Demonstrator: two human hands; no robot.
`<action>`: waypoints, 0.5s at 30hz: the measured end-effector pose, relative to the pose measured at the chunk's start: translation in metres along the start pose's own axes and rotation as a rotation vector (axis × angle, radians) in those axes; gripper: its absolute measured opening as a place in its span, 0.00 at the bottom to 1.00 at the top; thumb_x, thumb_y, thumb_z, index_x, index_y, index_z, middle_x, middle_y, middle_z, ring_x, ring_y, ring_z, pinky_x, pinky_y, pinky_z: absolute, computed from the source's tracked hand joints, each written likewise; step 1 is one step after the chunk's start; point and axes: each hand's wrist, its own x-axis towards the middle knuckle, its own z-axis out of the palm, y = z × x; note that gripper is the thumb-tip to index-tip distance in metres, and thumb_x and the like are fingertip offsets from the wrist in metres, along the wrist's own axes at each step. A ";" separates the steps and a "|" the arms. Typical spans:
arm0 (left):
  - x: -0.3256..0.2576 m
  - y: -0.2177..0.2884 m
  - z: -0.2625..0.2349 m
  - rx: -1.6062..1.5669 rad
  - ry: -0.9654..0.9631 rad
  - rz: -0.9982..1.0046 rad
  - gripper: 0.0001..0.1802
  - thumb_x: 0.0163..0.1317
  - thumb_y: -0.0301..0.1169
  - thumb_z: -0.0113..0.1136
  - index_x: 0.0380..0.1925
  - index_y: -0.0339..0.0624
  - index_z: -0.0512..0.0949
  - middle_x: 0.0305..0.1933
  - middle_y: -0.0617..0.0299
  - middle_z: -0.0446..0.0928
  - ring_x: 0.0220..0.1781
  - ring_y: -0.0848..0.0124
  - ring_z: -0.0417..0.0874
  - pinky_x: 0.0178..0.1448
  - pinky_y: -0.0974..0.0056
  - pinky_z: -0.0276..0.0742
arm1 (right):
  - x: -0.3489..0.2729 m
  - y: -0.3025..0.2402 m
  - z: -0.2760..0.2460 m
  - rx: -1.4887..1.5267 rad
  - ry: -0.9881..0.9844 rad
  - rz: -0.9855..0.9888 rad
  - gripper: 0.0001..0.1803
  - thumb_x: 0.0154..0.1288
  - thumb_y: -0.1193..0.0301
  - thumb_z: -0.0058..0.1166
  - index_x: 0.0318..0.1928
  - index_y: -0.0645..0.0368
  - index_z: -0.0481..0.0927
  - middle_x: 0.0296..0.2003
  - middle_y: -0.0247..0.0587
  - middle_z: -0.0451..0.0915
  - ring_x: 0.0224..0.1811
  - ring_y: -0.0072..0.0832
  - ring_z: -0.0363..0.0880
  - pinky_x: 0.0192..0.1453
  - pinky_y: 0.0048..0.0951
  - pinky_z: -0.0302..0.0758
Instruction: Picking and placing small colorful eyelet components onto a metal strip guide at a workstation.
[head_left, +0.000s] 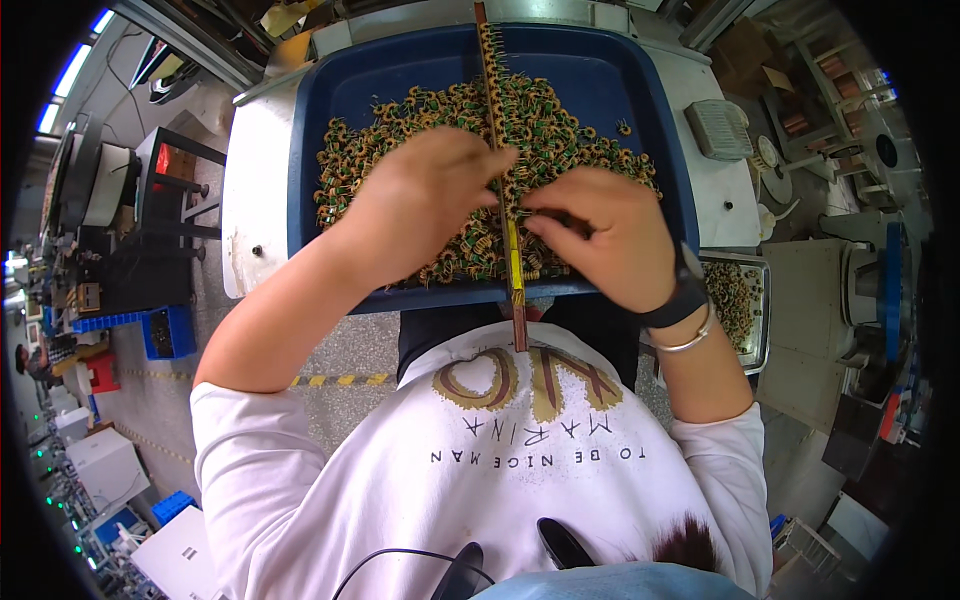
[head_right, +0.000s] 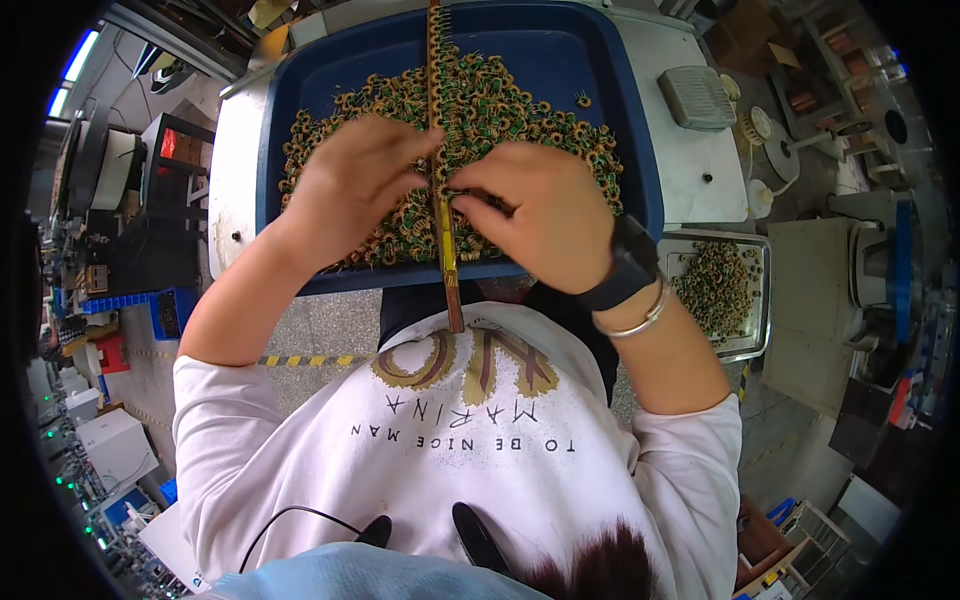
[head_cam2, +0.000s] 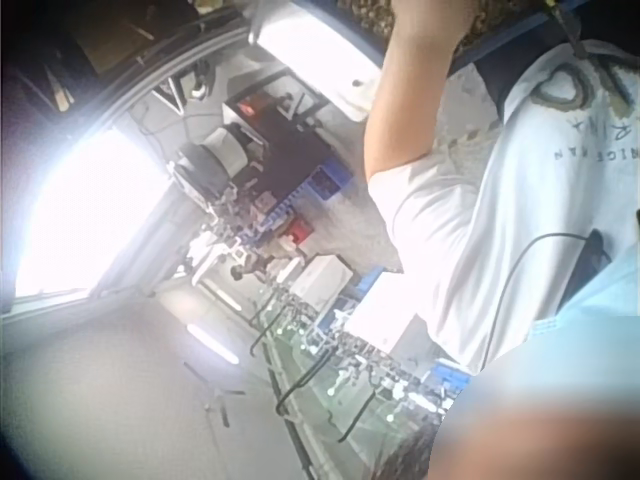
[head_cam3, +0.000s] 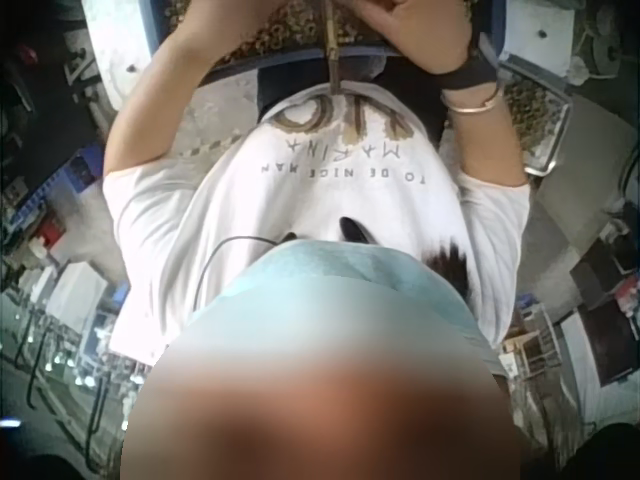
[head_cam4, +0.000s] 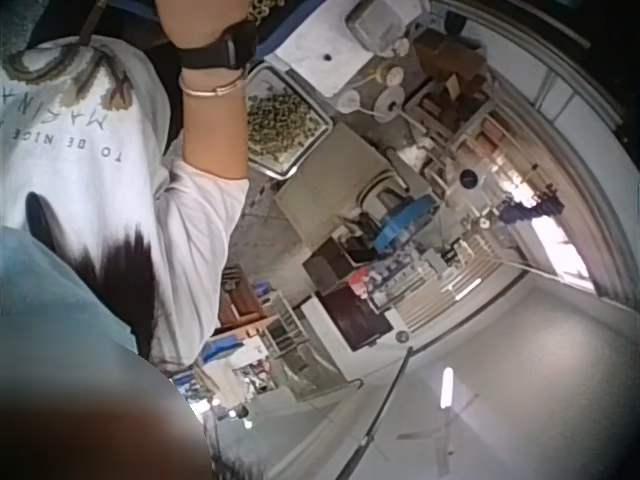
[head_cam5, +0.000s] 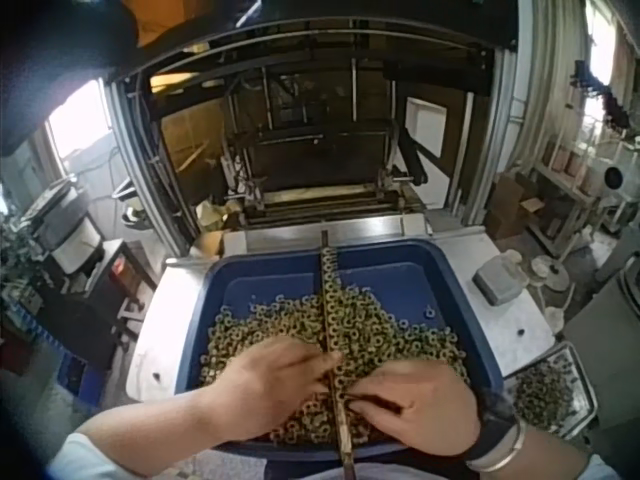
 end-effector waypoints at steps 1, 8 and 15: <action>-0.001 -0.004 -0.006 -0.003 -0.004 0.004 0.21 0.48 0.24 0.62 0.45 0.39 0.76 0.40 0.54 0.74 0.40 0.57 0.75 0.44 0.59 0.72 | -0.001 0.001 -0.007 0.000 0.005 0.005 0.07 0.52 0.73 0.58 0.33 0.58 0.79 0.25 0.42 0.76 0.27 0.39 0.75 0.32 0.35 0.72; 0.002 -0.009 -0.022 -0.049 -0.271 -0.246 0.14 0.48 0.22 0.61 0.39 0.39 0.78 0.42 0.53 0.73 0.44 0.56 0.75 0.45 0.59 0.72 | 0.013 0.075 -0.052 -0.581 0.105 0.031 0.13 0.50 0.75 0.55 0.39 0.56 0.81 0.32 0.39 0.80 0.38 0.34 0.75 0.45 0.34 0.71; 0.004 -0.007 -0.020 0.079 -0.291 -0.124 0.11 0.46 0.19 0.60 0.33 0.38 0.77 0.38 0.55 0.72 0.43 0.56 0.74 0.45 0.57 0.72 | 0.029 0.105 -0.059 -0.904 -0.158 -0.075 0.12 0.46 0.76 0.54 0.34 0.56 0.82 0.35 0.37 0.79 0.46 0.33 0.70 0.55 0.34 0.65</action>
